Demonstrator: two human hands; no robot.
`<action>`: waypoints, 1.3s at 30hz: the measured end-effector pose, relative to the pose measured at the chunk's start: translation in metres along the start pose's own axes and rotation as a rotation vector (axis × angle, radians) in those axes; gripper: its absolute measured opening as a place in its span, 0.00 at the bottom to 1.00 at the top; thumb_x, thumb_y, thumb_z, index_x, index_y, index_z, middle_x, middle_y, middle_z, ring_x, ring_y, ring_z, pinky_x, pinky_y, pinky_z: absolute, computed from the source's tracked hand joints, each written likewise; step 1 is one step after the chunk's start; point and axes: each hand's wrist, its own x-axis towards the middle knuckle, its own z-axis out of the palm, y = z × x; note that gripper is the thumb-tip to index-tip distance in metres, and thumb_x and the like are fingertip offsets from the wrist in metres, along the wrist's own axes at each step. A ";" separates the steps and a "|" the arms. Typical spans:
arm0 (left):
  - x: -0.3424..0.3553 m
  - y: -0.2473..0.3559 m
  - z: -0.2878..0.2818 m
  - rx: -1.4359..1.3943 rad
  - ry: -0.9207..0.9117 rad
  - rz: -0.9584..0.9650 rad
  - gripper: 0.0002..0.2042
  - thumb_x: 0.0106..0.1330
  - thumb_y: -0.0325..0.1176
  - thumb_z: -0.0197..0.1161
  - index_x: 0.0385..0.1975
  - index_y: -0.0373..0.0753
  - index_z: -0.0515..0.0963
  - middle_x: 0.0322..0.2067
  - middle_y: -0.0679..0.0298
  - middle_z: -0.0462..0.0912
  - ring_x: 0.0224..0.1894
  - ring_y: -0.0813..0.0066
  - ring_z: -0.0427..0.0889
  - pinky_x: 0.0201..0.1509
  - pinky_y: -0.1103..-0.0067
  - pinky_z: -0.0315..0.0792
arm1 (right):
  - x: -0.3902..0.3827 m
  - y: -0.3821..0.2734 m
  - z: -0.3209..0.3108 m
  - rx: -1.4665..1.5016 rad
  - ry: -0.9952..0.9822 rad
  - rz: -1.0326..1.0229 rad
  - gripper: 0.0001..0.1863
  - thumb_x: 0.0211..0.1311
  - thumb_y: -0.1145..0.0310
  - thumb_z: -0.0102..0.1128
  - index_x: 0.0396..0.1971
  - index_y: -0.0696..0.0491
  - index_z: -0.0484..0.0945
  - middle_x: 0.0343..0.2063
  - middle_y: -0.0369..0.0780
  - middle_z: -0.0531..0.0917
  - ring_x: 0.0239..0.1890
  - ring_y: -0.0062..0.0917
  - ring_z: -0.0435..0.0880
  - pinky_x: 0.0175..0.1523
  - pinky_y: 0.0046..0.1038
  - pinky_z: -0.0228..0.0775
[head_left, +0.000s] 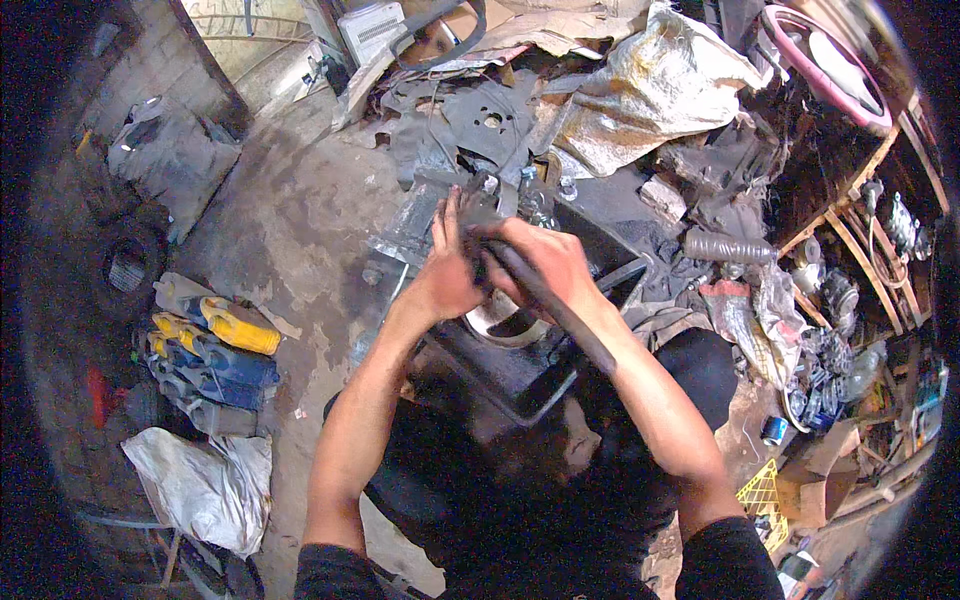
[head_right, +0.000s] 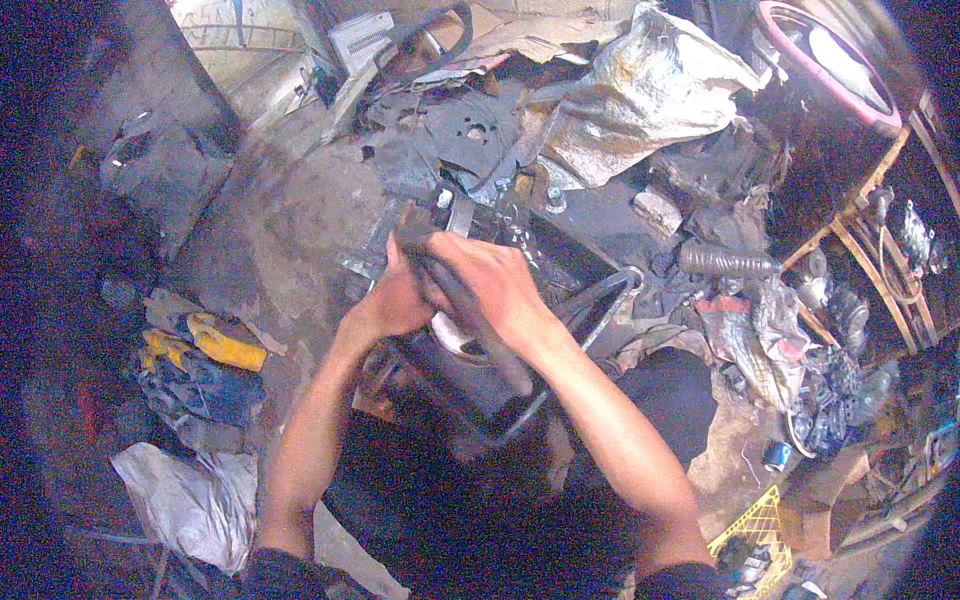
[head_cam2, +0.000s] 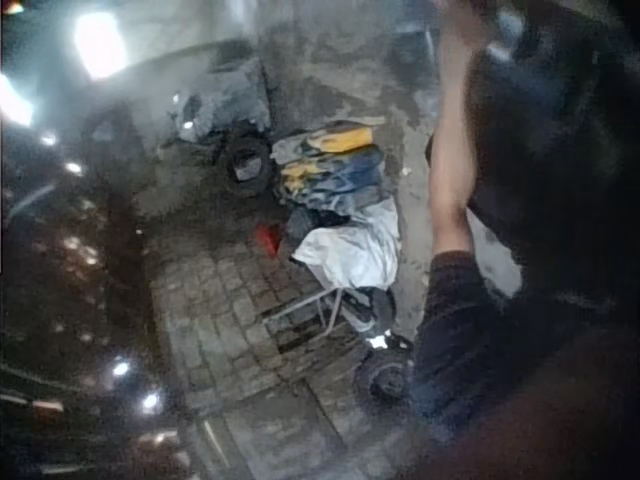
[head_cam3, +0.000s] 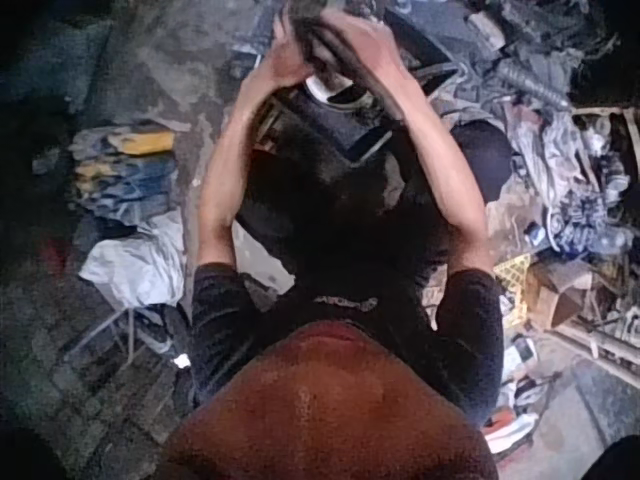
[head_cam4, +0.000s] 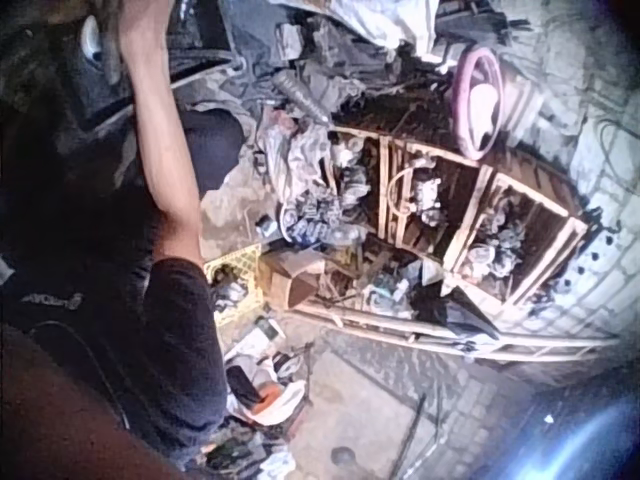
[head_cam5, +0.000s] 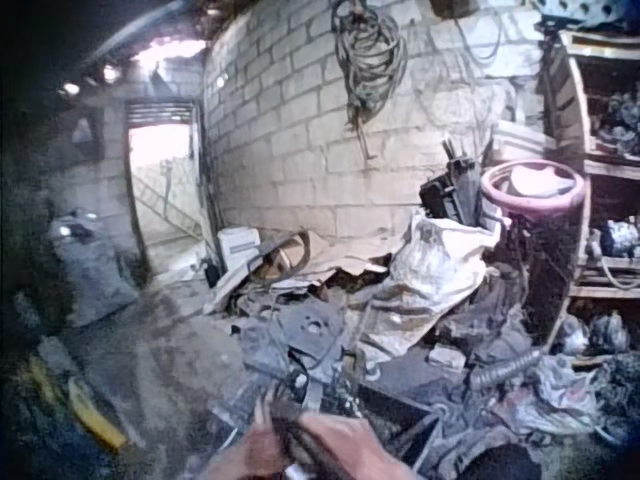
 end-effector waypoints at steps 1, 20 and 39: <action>0.007 0.006 0.000 -0.138 0.006 -0.038 0.53 0.51 0.33 0.70 0.70 0.21 0.39 0.70 0.30 0.33 0.73 0.26 0.31 0.76 0.48 0.37 | -0.004 0.016 0.001 0.032 -0.029 0.026 0.27 0.52 0.71 0.66 0.54 0.52 0.73 0.46 0.47 0.83 0.48 0.44 0.83 0.51 0.37 0.77; 0.008 0.007 0.001 -0.116 0.126 0.024 0.49 0.54 0.35 0.67 0.68 0.19 0.42 0.68 0.26 0.36 0.73 0.26 0.33 0.74 0.44 0.36 | -0.018 0.016 0.004 0.055 -0.041 0.222 0.31 0.51 0.62 0.70 0.57 0.55 0.75 0.41 0.53 0.85 0.45 0.49 0.85 0.52 0.40 0.77; 0.007 0.007 -0.004 -0.081 0.056 -0.045 0.55 0.51 0.36 0.73 0.69 0.20 0.39 0.70 0.28 0.32 0.73 0.26 0.32 0.75 0.46 0.38 | -0.020 0.023 0.015 0.042 0.145 0.241 0.28 0.52 0.66 0.66 0.54 0.53 0.68 0.34 0.50 0.85 0.37 0.51 0.84 0.38 0.46 0.78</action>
